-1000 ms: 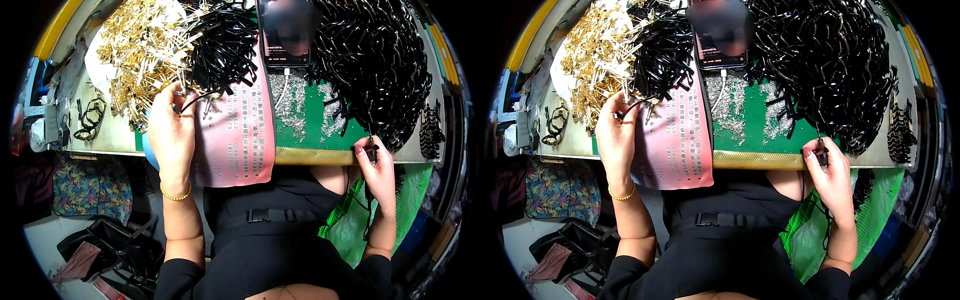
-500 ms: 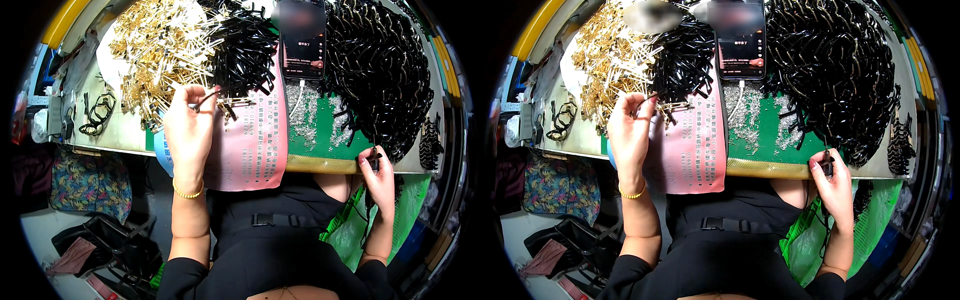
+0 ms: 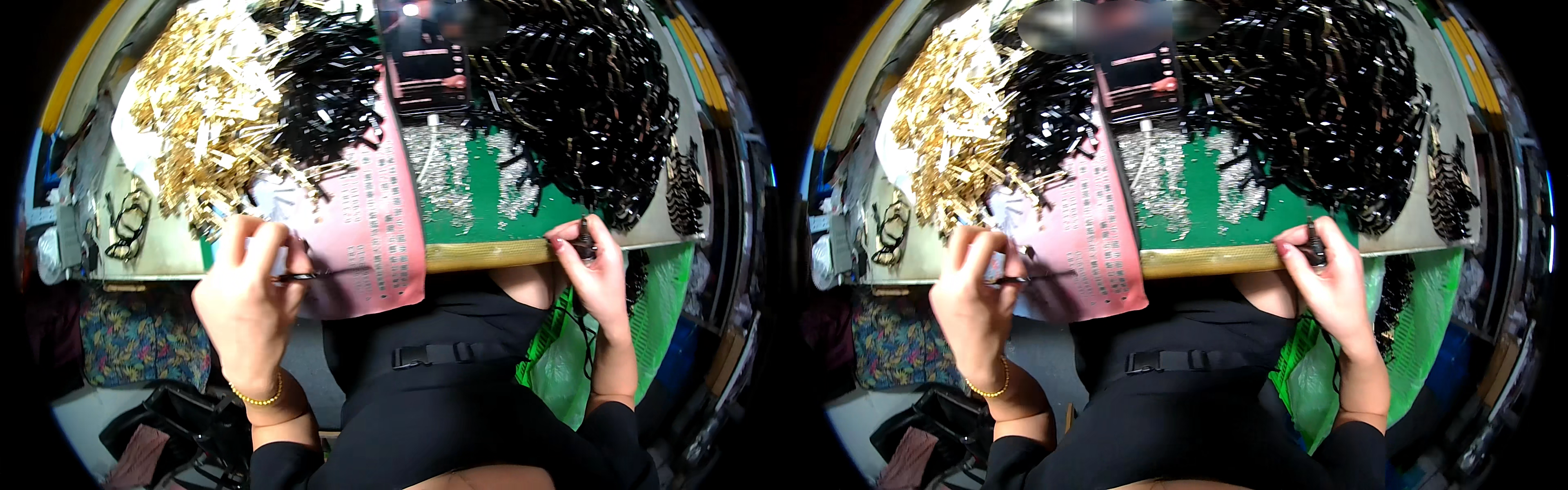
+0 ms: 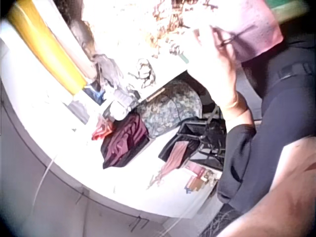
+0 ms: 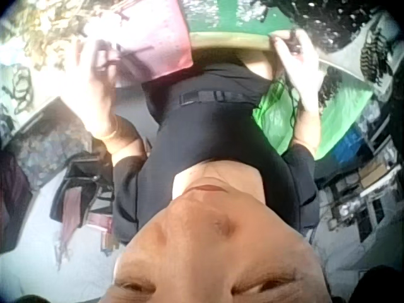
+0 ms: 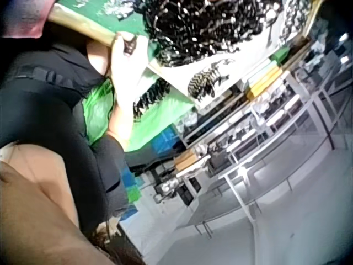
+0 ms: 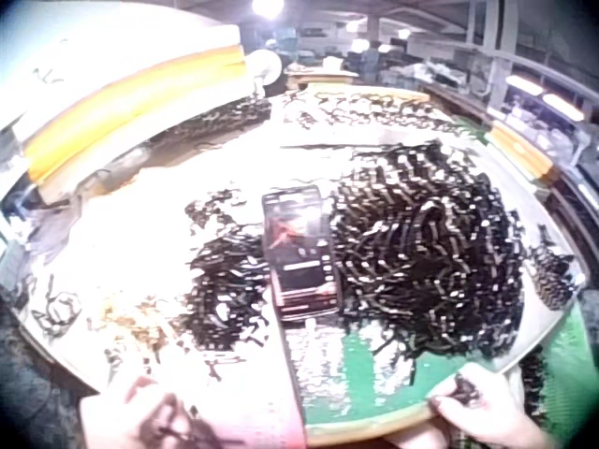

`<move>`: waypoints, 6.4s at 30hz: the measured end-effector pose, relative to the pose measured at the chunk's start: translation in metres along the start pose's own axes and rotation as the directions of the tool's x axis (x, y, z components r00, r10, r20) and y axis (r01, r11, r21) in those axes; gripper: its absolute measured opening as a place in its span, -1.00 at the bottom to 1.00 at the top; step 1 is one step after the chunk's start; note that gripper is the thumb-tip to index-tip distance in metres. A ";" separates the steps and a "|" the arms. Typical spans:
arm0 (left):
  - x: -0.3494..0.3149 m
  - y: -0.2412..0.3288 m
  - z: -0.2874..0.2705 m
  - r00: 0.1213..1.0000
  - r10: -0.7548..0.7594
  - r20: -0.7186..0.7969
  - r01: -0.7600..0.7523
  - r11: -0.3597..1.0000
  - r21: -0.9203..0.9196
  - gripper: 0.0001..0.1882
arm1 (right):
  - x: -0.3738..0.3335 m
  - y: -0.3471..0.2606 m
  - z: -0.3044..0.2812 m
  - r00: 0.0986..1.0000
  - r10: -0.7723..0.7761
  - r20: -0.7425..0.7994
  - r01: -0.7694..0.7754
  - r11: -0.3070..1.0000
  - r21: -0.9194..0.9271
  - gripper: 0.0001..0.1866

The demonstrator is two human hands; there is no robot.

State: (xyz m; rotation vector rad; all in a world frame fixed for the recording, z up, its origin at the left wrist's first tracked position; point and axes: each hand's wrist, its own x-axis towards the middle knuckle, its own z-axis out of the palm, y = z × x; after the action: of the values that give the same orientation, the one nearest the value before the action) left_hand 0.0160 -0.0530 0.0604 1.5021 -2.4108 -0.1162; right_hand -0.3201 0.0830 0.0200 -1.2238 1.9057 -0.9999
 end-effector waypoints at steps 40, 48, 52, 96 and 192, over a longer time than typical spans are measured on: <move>-0.039 0.100 0.081 0.988 0.124 -0.086 -0.142 0.564 -0.813 -0.84 | -0.016 -0.048 0.045 0.949 0.163 0.268 -0.286 0.801 0.526 -0.82; -0.053 0.082 0.089 0.963 0.111 0.244 0.173 0.438 -0.882 -0.88 | 0.000 -0.041 0.000 0.927 -0.026 0.375 0.196 0.884 -0.424 -0.69; -0.035 0.088 0.080 0.900 0.077 0.429 0.397 0.260 -0.880 -0.75 | 0.010 -0.036 -0.007 0.893 -0.146 0.426 0.412 0.643 -0.646 -0.61; -0.021 0.092 0.093 0.970 0.054 0.237 0.179 0.499 -0.848 -0.61 | 0.030 -0.082 0.010 0.588 0.320 0.743 -0.603 0.786 0.139 -0.47; 0.020 0.027 0.080 0.935 -0.354 -0.026 0.102 0.338 -0.936 -0.69 | 0.013 -0.052 0.045 0.888 -0.162 0.431 0.432 0.617 -0.658 -0.54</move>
State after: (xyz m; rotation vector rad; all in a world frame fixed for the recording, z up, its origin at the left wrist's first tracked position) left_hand -0.0388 -0.0655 -0.0059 1.1189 -1.3689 -1.1180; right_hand -0.2646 0.0454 0.0413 -2.0909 1.9001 -0.0571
